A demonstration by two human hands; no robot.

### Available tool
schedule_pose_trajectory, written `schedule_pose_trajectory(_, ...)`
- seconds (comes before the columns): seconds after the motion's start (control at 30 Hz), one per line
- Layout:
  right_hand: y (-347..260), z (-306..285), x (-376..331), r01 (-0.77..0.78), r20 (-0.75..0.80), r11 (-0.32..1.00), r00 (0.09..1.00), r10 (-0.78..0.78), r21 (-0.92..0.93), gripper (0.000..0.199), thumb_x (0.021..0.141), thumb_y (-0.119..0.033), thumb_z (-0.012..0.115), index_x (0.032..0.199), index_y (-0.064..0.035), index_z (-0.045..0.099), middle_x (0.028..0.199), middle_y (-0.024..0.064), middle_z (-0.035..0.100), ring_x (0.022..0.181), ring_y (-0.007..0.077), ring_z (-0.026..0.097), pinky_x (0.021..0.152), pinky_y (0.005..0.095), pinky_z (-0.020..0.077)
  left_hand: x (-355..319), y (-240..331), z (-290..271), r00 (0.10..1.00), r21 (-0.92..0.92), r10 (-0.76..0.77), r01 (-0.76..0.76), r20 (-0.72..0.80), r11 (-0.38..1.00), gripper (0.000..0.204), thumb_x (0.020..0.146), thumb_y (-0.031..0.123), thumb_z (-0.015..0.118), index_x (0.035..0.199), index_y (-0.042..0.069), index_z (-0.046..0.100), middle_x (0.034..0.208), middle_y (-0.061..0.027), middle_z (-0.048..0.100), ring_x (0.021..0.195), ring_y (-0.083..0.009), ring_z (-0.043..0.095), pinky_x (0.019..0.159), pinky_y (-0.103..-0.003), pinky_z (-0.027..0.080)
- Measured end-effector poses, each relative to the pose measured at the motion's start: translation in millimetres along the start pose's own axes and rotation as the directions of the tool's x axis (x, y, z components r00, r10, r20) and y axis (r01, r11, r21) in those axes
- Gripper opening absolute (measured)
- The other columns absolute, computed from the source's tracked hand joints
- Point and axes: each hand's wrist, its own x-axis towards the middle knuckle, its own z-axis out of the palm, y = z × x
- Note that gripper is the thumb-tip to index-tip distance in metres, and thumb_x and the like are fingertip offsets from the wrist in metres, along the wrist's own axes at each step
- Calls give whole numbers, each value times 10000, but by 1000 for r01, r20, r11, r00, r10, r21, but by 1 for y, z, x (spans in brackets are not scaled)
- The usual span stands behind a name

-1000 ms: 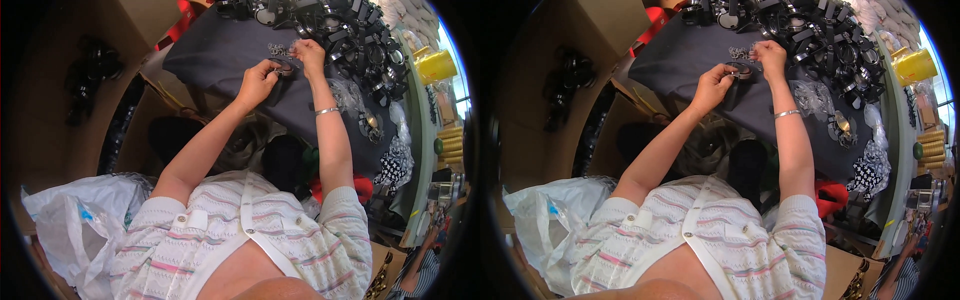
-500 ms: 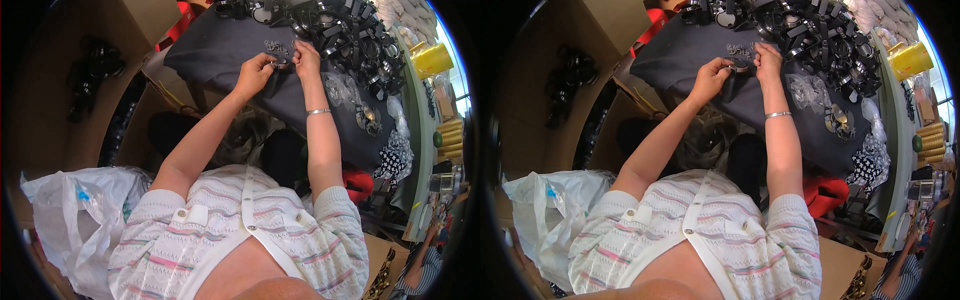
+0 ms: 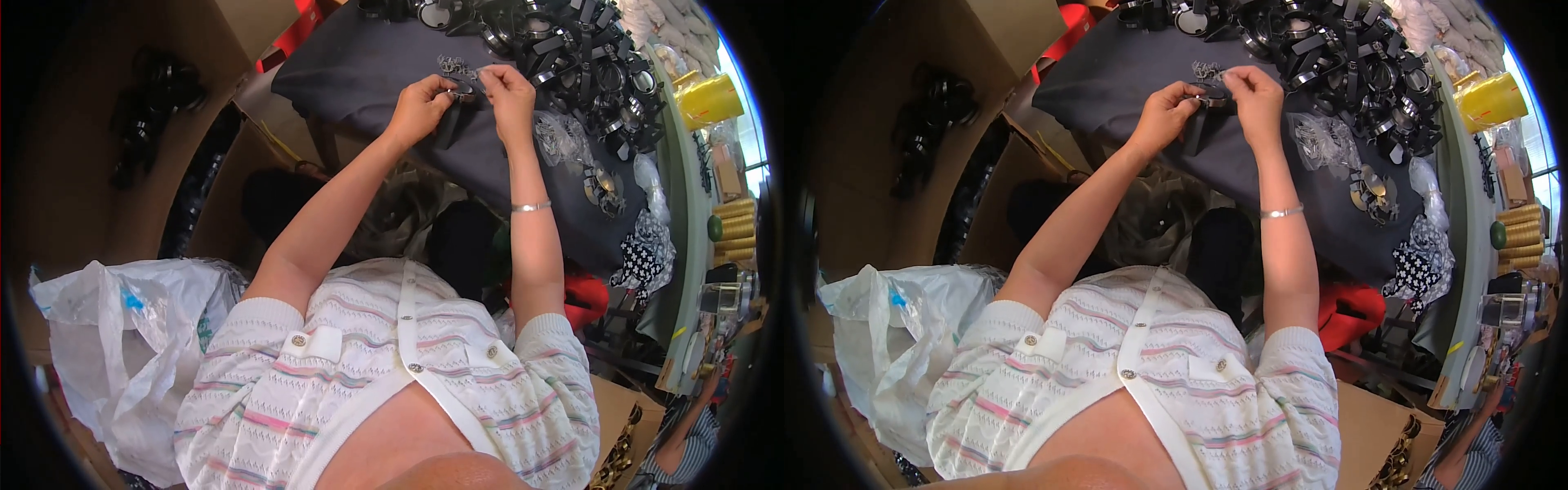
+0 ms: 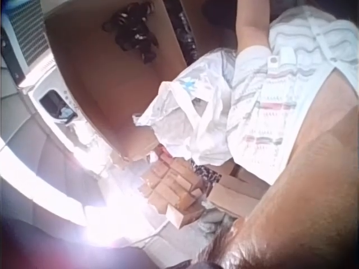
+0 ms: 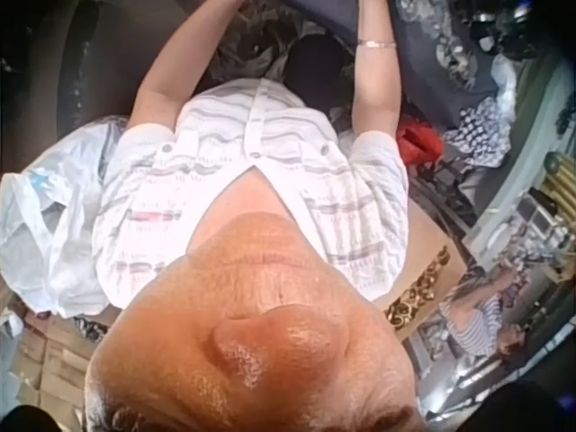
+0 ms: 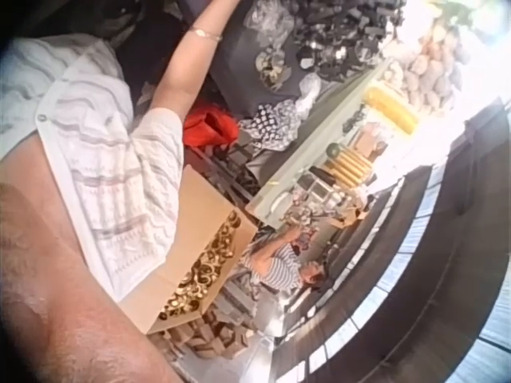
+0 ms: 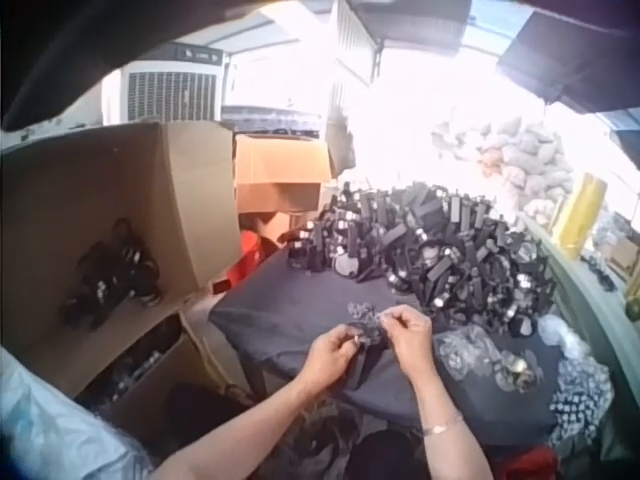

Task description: The person assembles rearview mirror components by attaching metal clamps and fasteners to the round mirror units by hand. The person also takes parts from a white bag and stacks assembled pieces on the table.

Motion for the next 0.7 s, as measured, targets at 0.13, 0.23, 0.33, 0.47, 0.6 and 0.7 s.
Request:
schedule_pose_trajectory(0.13, -13, -1, -29, 269, 83, 934, 963, -256, -237, 40, 771, -27, 651, 790, -6, 623, 700, 41, 587, 597, 127, 555, 538, 247, 433, 0, 4, 5, 1000, 47, -14, 13, 20, 999, 152, 860, 73, 522, 979, 15, 597, 650, 10, 532, 474, -49, 452, 391, -209, 384)
schedule_pose_trajectory(0.23, -20, 7, -35, 448, 150, 799, 893, -425, -402, 63, 750, -7, 648, 799, -15, 610, 741, 102, 593, 634, 250, 599, 562, 302, 472, 2, 1, 4, 1000, 25, 10, -10, 7, 1000, 158, 859, 79, 527, 983, 17, 602, 651, 5, 536, 474, -50, 454, 392, -209, 386)
schedule_pose_trajectory(0.33, -11, 9, -37, 536, 203, 677, 836, -510, -505, 93, 738, 0, 651, 808, -28, 598, 754, 96, 592, 650, 272, 604, 561, 332, 485, 3, 0, 3, 1000, 18, 10, -10, 15, 1000, 163, 859, 84, 528, 988, 21, 604, 646, 4, 534, 479, -49, 453, 391, -210, 385)
schedule_pose_trajectory(0.47, -5, 11, -39, 571, 195, 589, 792, -579, -572, 115, 729, 1, 655, 814, -43, 591, 756, 91, 589, 654, 285, 602, 552, 347, 489, 1, 2, 4, 1000, 38, 4, -5, 19, 999, 166, 860, 86, 527, 990, 17, 603, 637, 7, 528, 489, -47, 456, 391, -211, 386)
schedule_pose_trajectory(0.6, -5, 10, -40, 542, 164, 634, 816, -555, -551, 122, 724, 4, 656, 813, -49, 592, 749, 93, 585, 646, 287, 600, 545, 349, 487, 1, 0, 4, 999, -26, -5, 6, 40, 1000, 181, 850, 87, 541, 1004, 12, 602, 658, 1, 547, 492, -48, 461, 396, -212, 389)
schedule_pose_trajectory(0.7, -2, 12, -40, 506, 133, 666, 839, -528, -548, 106, 727, -4, 646, 799, -57, 588, 729, 93, 578, 638, 292, 594, 541, 357, 482, 1, -4, 6, 999, -62, 2, 0, 40, 998, 207, 808, 99, 578, 993, 14, 613, 662, -35, 596, 450, -71, 489, 408, -228, 392)
